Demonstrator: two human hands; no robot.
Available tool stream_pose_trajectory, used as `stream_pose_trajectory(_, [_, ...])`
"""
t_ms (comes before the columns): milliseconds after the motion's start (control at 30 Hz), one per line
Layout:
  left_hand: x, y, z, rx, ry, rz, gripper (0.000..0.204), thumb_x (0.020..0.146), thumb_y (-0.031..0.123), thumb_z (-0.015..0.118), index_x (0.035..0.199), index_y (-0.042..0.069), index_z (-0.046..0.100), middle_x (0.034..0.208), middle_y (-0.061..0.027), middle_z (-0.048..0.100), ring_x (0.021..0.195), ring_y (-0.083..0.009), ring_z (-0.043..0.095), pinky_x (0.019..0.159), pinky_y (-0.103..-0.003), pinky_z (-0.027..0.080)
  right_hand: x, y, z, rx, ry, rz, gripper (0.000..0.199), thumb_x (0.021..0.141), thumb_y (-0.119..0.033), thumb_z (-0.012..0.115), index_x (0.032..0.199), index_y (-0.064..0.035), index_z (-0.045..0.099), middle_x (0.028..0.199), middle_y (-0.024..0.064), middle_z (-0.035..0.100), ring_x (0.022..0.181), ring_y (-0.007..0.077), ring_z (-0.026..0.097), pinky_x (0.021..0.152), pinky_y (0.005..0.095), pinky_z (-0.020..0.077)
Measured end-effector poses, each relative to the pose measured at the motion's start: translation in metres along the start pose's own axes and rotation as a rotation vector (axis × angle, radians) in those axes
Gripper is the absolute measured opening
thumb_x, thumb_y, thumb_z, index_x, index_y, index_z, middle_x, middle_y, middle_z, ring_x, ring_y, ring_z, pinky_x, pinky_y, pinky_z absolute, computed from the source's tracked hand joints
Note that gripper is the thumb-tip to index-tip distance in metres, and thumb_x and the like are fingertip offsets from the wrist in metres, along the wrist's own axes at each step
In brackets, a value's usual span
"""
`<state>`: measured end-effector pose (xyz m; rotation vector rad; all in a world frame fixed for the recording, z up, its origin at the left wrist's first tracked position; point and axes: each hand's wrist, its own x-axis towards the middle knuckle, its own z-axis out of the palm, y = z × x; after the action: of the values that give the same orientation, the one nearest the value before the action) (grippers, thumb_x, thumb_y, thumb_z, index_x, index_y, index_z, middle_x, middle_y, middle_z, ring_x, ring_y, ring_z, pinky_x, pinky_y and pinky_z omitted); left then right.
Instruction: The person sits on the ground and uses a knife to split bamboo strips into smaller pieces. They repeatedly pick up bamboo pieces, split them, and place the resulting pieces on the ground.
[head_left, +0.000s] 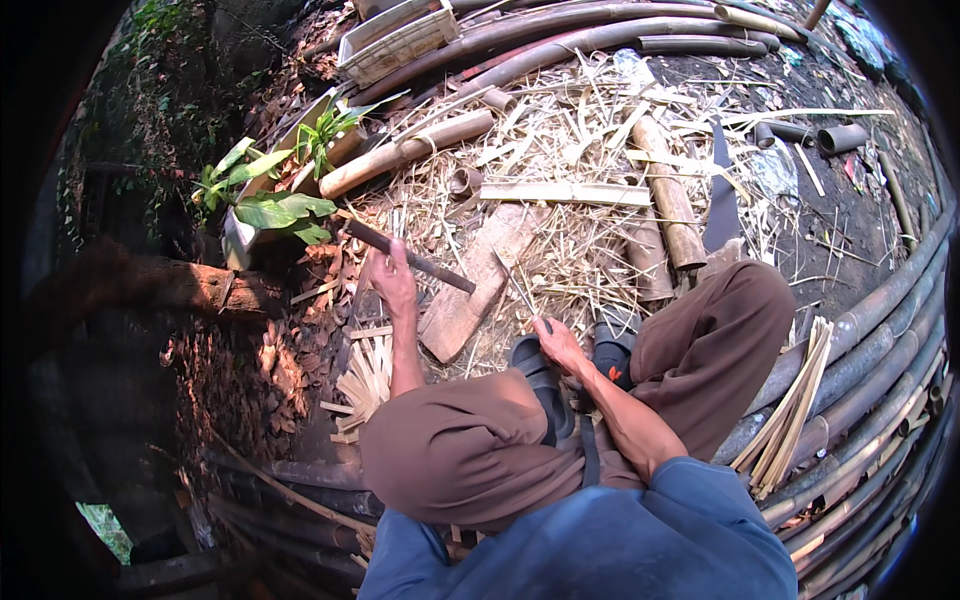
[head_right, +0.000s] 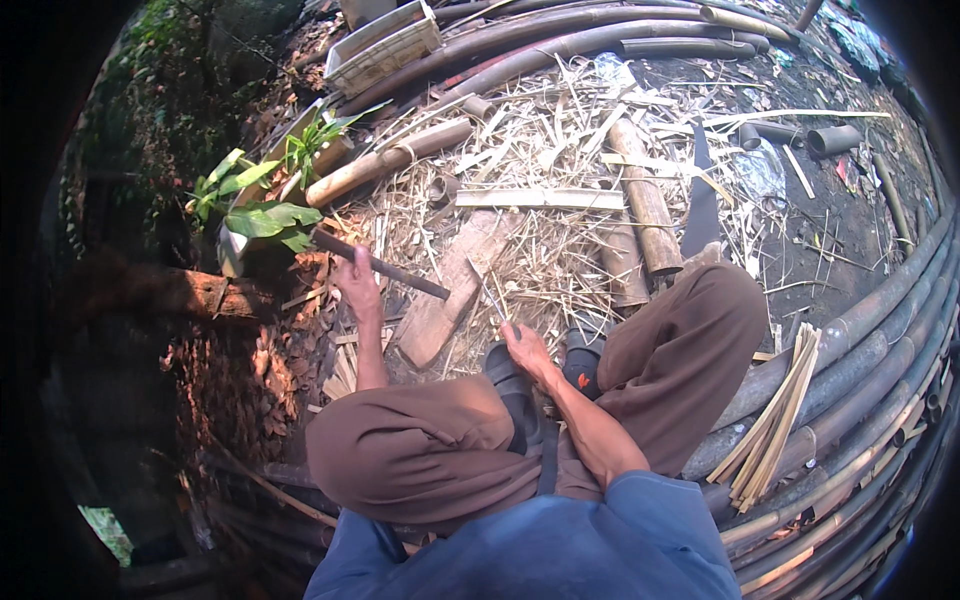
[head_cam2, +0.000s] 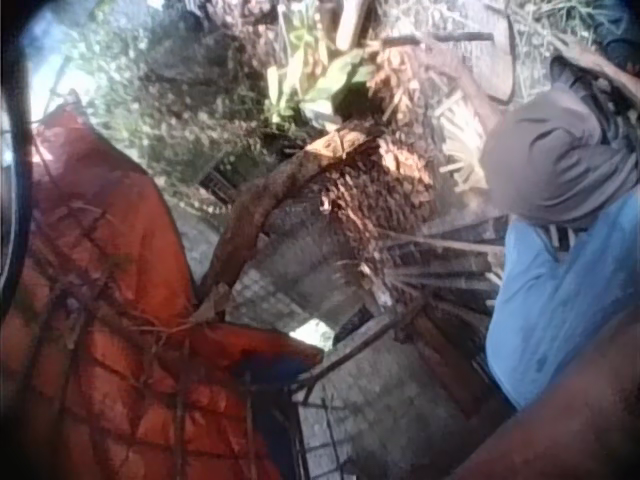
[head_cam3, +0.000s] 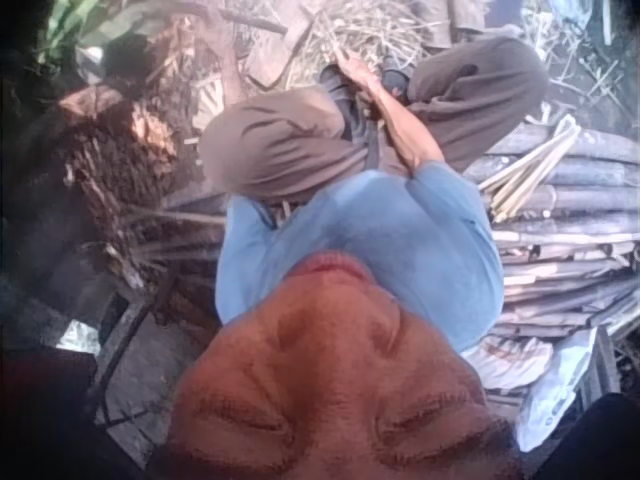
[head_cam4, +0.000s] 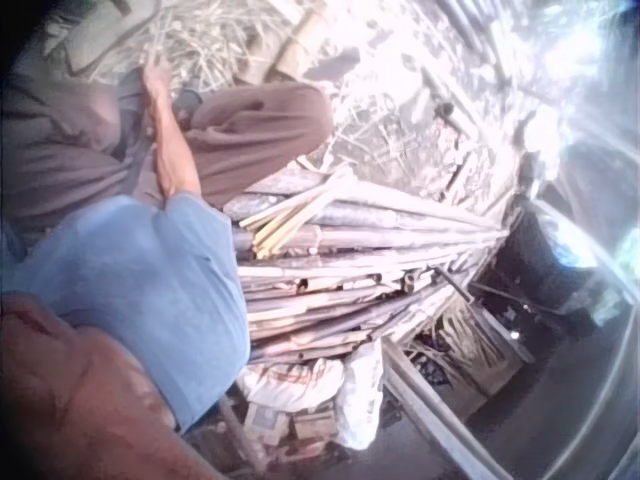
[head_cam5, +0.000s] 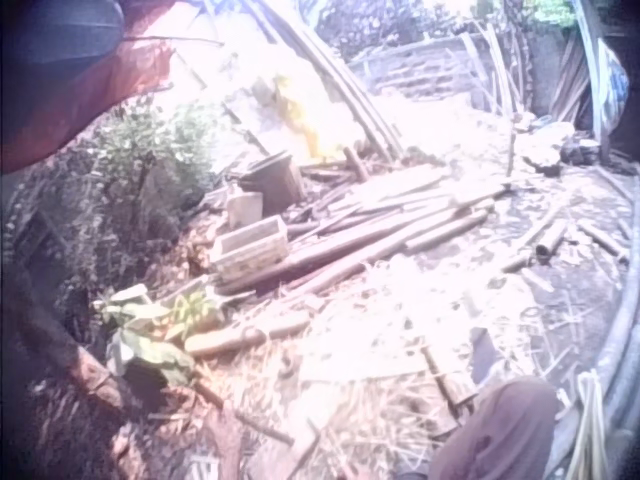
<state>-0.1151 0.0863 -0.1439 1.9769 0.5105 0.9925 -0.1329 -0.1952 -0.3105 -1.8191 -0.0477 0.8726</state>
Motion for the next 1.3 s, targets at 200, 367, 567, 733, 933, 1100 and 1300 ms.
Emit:
stream_pose_trajectory(200, [0.043, 0.083, 0.012, -0.508, 0.14, 0.064, 0.028, 0.102, 0.033, 0.049, 0.103, 0.006, 0.044, 0.081, -0.0085, 0.06, 0.069, -0.0163, 0.059, 0.065, -0.029, 0.052, -0.016, -0.016, -0.008, -0.049, 0.004, -0.007, 0.069, 0.093, -0.06, 0.044, 0.117, 0.0038, 0.054, 0.103, 0.0373, 0.062, 0.108, 0.0518, 0.057, 0.091, 0.0505, 0.0448])
stream_pose_trajectory(367, [0.027, 0.081, 0.027, -0.573, 0.329, -0.03, 0.029, 0.104, 0.038, 0.046, 0.106, 0.009, 0.041, 0.074, -0.004, 0.051, 0.058, -0.0117, 0.048, 0.054, -0.025, 0.044, -0.018, -0.018, -0.007, -0.065, 0.005, -0.066, 0.063, 0.095, -0.057, 0.045, 0.115, 0.0022, 0.054, 0.098, 0.0372, 0.062, 0.1, 0.0538, 0.059, 0.086, 0.0529, 0.0459])
stream_pose_trajectory(567, [0.01, 0.097, 0.014, -0.694, 0.367, -0.095, 0.039, 0.102, 0.047, 0.045, 0.095, 0.009, 0.048, 0.066, 0.0005, 0.043, 0.057, -0.0071, 0.04, 0.05, -0.02, 0.034, -0.029, -0.03, -0.015, -0.132, 0.051, -0.09, 0.06, 0.096, -0.053, 0.047, 0.119, 0.0012, 0.052, 0.093, 0.036, 0.063, 0.096, 0.053, 0.06, 0.082, 0.0524, 0.0471])
stream_pose_trajectory(733, [0.0, 0.083, 0.005, -0.738, 0.332, -0.093, 0.04, 0.102, 0.045, 0.046, 0.084, 0.01, 0.045, 0.065, -0.0004, 0.042, 0.056, -0.0097, 0.04, 0.05, -0.022, 0.034, -0.067, -0.111, -0.007, -0.035, -0.053, -0.27, 0.052, 0.098, -0.05, 0.045, 0.113, -0.0009, 0.054, 0.085, 0.0306, 0.064, 0.083, 0.0498, 0.062, 0.075, 0.0512, 0.0485])
stream_pose_trajectory(933, [-0.019, 0.085, 0.003, -0.724, 0.349, -0.067, 0.041, 0.101, 0.04, 0.042, 0.072, 0.011, 0.038, 0.061, 0.0, 0.037, 0.05, -0.0087, 0.031, 0.045, -0.023, 0.026, -0.063, -0.134, 0.007, 0.032, -0.136, -0.295, 0.041, 0.099, -0.044, 0.049, 0.105, -0.0038, 0.054, 0.066, 0.0203, 0.056, 0.062, 0.038, 0.058, 0.06, 0.0469, 0.0432])
stream_pose_trajectory(1100, [-0.011, 0.088, 0.009, -0.702, 0.426, -0.057, 0.042, 0.1, 0.039, 0.043, 0.07, 0.01, 0.038, 0.058, 0.0002, 0.035, 0.048, -0.0086, 0.029, 0.043, -0.023, 0.023, -0.053, -0.117, 0.003, -0.051, -0.072, -0.386, 0.039, 0.1, -0.044, 0.046, 0.104, -0.0064, 0.052, 0.062, 0.0215, 0.055, 0.058, 0.0414, 0.057, 0.059, 0.0511, 0.0447])
stream_pose_trajectory(1300, [-0.015, 0.093, 0.011, -0.751, 0.32, -0.095, 0.039, 0.099, 0.039, 0.043, 0.073, 0.011, 0.039, 0.06, -0.001, 0.037, 0.048, -0.0093, 0.031, 0.043, -0.024, 0.027, -0.013, -0.028, -0.007, -0.191, 0.081, -0.251, 0.04, 0.098, -0.041, 0.048, 0.101, -0.0023, 0.054, 0.08, 0.0295, 0.064, 0.081, 0.0513, 0.062, 0.071, 0.0557, 0.0477])
